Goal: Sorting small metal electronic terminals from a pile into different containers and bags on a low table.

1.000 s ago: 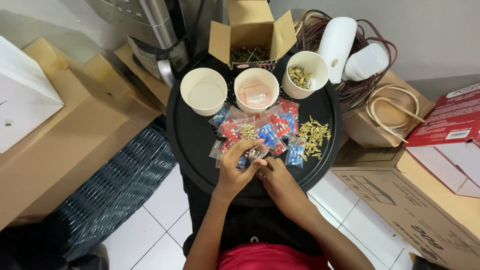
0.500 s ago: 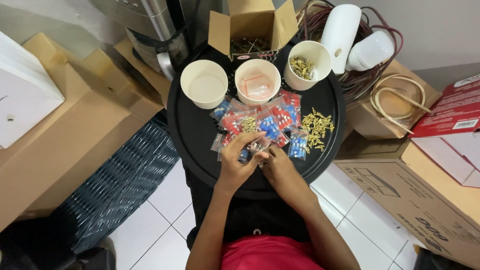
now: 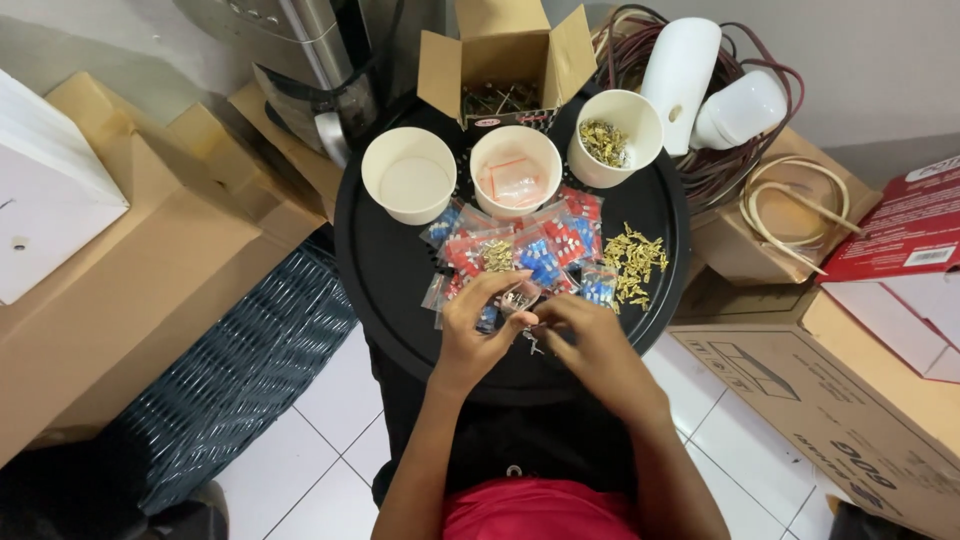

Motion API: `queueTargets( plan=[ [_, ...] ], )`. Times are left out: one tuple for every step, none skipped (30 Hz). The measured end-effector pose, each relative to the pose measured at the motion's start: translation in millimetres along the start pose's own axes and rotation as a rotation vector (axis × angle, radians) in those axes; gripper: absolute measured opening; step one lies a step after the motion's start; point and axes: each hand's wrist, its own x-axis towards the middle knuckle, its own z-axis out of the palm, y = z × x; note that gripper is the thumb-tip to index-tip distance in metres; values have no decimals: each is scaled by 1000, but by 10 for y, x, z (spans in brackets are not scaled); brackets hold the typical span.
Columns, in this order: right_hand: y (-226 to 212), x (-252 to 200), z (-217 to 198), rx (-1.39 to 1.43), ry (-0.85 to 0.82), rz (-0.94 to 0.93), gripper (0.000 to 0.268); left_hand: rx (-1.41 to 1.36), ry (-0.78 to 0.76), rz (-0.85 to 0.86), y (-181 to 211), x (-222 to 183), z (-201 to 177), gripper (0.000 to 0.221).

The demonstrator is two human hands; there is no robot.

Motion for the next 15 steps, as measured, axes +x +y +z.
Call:
queueTargets(
  plan=[
    [-96,-8,-106,1,-1,2,17,0,0,-2,-18,1,2,41],
    [-194,-18,-207,55,38,-30,17,-4,1,7,-33,-5,-1,40],
    [-292,-29,-309,110,78,-62,17,-9,2,16,-46,-11,-5,39],
    [-370,-38,-385,110,79,-61,17,-9,2,16,-40,-10,-6,39],
    [-449,-48,-462,145,111,-70,18,-6,-8,16,-32,-9,-7,39],
    [-530,-51,-537,180,144,-79,19,-2,-19,17,-27,-2,-14,39],
    [-553,-32,-569,181,145,-81,19,-2,-19,19,-26,4,-15,39],
    [-576,-21,-599,181,165,-98,20,-8,-27,13,-21,2,-14,39],
    [-598,-10,-629,182,184,-115,21,-15,-36,6,-16,1,-13,40],
    [-628,13,-646,182,187,-114,21,-16,-38,7,-16,-1,-11,40],
    [-657,36,-665,157,177,-143,21,-15,-45,4,-16,-2,-8,40],
    [-688,58,-681,132,167,-173,21,-13,-53,1,-14,-3,-10,40],
    [-707,83,-692,133,170,-172,21,-13,-56,2,-16,1,-11,40],
    [-727,106,-703,116,143,-199,21,-15,-56,3,-17,0,-11,40],
    [-745,130,-713,100,116,-226,21,-17,-56,5,-19,-1,-12,39]
  ],
)
